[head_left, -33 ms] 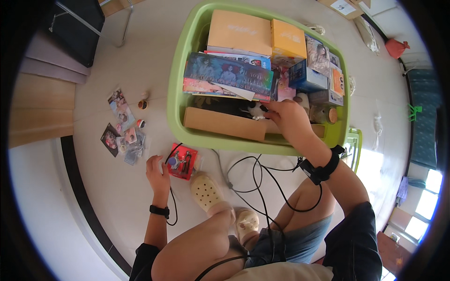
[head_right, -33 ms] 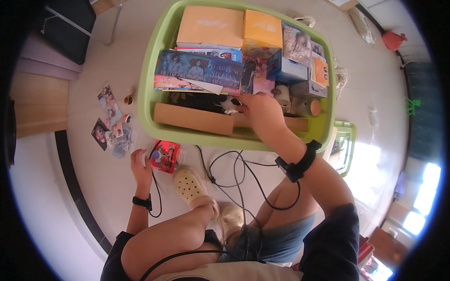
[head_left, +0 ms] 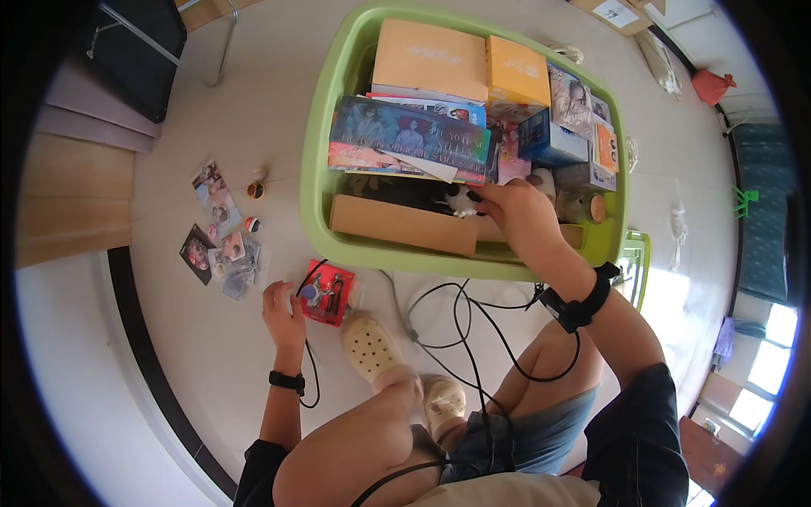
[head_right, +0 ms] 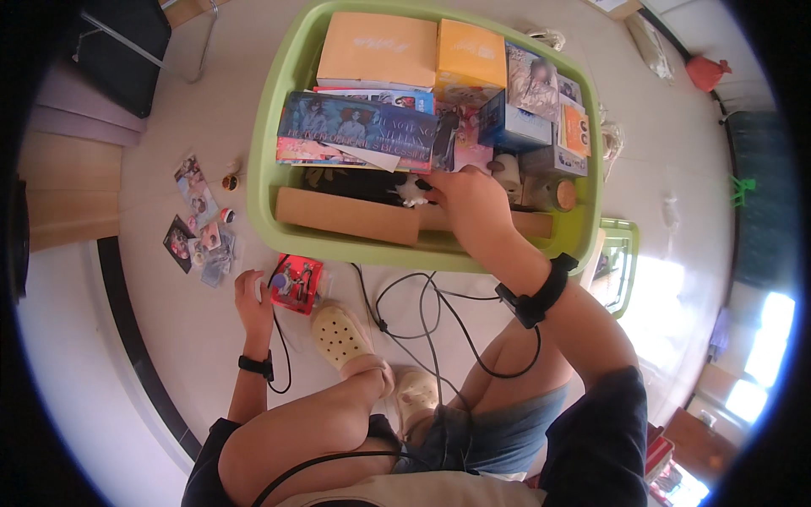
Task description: The person organizes various packaged items and photos by placing them into a green plastic bin and a cardboard box.
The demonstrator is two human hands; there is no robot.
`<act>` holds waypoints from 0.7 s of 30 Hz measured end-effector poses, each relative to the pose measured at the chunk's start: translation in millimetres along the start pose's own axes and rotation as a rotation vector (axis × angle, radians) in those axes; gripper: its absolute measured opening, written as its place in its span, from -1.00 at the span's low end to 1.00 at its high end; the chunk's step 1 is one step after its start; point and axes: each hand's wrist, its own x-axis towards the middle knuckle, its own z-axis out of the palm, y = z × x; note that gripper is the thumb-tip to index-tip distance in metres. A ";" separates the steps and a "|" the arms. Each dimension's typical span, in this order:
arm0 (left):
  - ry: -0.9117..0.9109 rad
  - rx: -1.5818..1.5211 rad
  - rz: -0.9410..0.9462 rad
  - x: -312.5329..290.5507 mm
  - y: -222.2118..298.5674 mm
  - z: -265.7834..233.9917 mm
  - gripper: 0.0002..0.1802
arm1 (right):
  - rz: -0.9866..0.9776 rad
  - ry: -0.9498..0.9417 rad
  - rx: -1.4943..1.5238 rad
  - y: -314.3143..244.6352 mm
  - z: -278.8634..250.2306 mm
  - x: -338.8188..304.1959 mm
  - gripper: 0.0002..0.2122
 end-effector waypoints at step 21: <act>-0.031 0.028 -0.106 -32.4 -16.0 -7.9 -0.68 | 0.048 -0.296 0.549 -3.6 38.6 0.7 -0.73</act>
